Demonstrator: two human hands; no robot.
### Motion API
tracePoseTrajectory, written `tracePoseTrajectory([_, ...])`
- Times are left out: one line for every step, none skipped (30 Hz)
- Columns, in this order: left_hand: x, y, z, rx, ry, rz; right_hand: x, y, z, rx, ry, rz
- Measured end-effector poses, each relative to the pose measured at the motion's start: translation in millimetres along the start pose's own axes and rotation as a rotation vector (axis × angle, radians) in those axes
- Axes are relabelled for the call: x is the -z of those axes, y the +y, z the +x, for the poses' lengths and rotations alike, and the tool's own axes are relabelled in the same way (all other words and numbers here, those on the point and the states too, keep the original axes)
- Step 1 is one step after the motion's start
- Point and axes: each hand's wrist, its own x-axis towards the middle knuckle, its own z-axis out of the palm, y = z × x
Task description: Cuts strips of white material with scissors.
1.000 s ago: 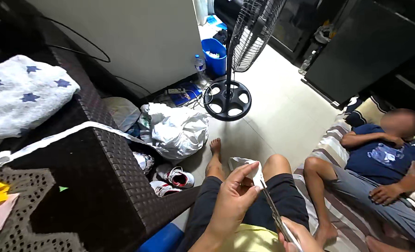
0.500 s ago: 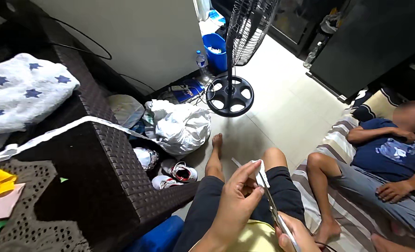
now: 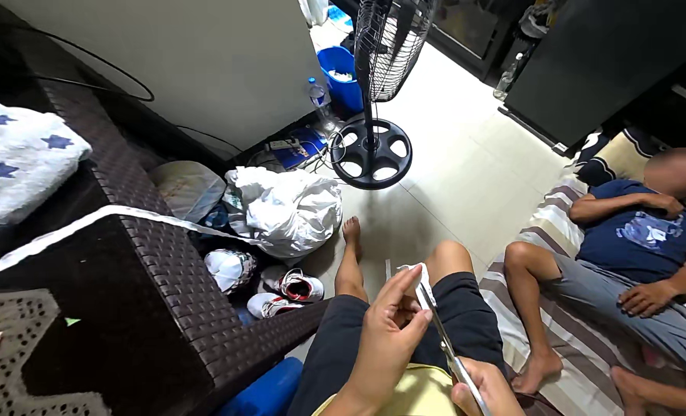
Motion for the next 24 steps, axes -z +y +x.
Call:
tracePoseTrajectory([0,-1,0,0.01,-0.001,-0.004,0,-1,0,-0.016,0.005,-0.002])
tracePoseTrajectory([0,-1,0,0.02,-0.001,-0.011,0,-2,-1,-0.034,0.007,-0.005])
tracePoseTrajectory([0,-2,0,0.03,0.001,-0.02,-1,-3,-1,-0.05,0.01,-0.011])
tracePoseTrajectory([0,-3,0,0.037,0.002,-0.031,-1,-3,-1,-0.059,0.016,-0.021])
tracePoseTrajectory([0,-4,1,0.041,0.008,-0.04,-1,-4,-2,-0.067,0.022,-0.032])
tracePoseTrajectory([0,-4,1,0.044,0.018,-0.05,-1,-4,-2,-0.074,0.025,-0.042])
tracePoseTrajectory([0,-4,1,0.046,0.031,-0.067,-1,-5,-3,-0.081,0.026,-0.05])
tracePoseTrajectory([0,-4,1,0.049,0.049,-0.079,-1,-5,-4,-0.087,0.027,-0.056])
tracePoseTrajectory([0,-3,2,0.055,0.071,-0.084,-1,-5,-5,-0.09,0.027,-0.059])
tracePoseTrajectory([0,-3,3,0.061,0.093,-0.091,-1,-5,-6,-0.091,0.027,-0.062])
tracePoseTrajectory([0,-2,4,0.066,0.112,-0.099,-1,-5,-7,-0.091,0.027,-0.072])
tracePoseTrajectory([-1,-2,5,0.066,0.12,-0.103,-1,-6,-8,-0.09,0.028,-0.088])
tracePoseTrajectory([-1,-2,5,0.065,0.115,-0.103,-1,-8,-8,-0.086,0.033,-0.102])
tracePoseTrajectory([-1,-1,6,0.066,0.108,-0.106,-1,-8,-9,-0.082,0.035,-0.109])
tracePoseTrajectory([-1,-1,6,0.068,0.102,-0.109,-1,-8,-10,-0.079,0.033,-0.105])
tracePoseTrajectory([-2,-1,7,0.072,0.099,-0.119,0,-8,-10,-0.073,0.03,-0.096])
tracePoseTrajectory([-2,0,6,0.077,0.097,-0.133,0,-7,-11,-0.064,0.024,-0.08])
tracePoseTrajectory([-3,1,6,0.082,0.095,-0.147,0,-6,-11,-0.054,0.013,-0.065])
tracePoseTrajectory([-5,1,4,0.084,0.094,-0.158,1,-4,-11,-0.05,0.0,-0.049])
tracePoseTrajectory([-6,1,3,0.083,0.092,-0.165,1,-4,-10,-0.048,-0.014,-0.032])
tracePoseTrajectory([-8,2,1,0.079,0.087,-0.17,2,-4,-10,-0.043,-0.029,-0.012])
tracePoseTrajectory([-9,2,-1,0.073,0.078,-0.171,2,-4,-9,-0.035,-0.04,0.001])
tracePoseTrajectory([-10,2,-3,0.065,0.068,-0.167,2,-5,-8,-0.027,-0.045,0.009])
tracePoseTrajectory([-12,1,-5,0.057,0.061,-0.162,2,-5,-6,-0.023,-0.046,0.014])
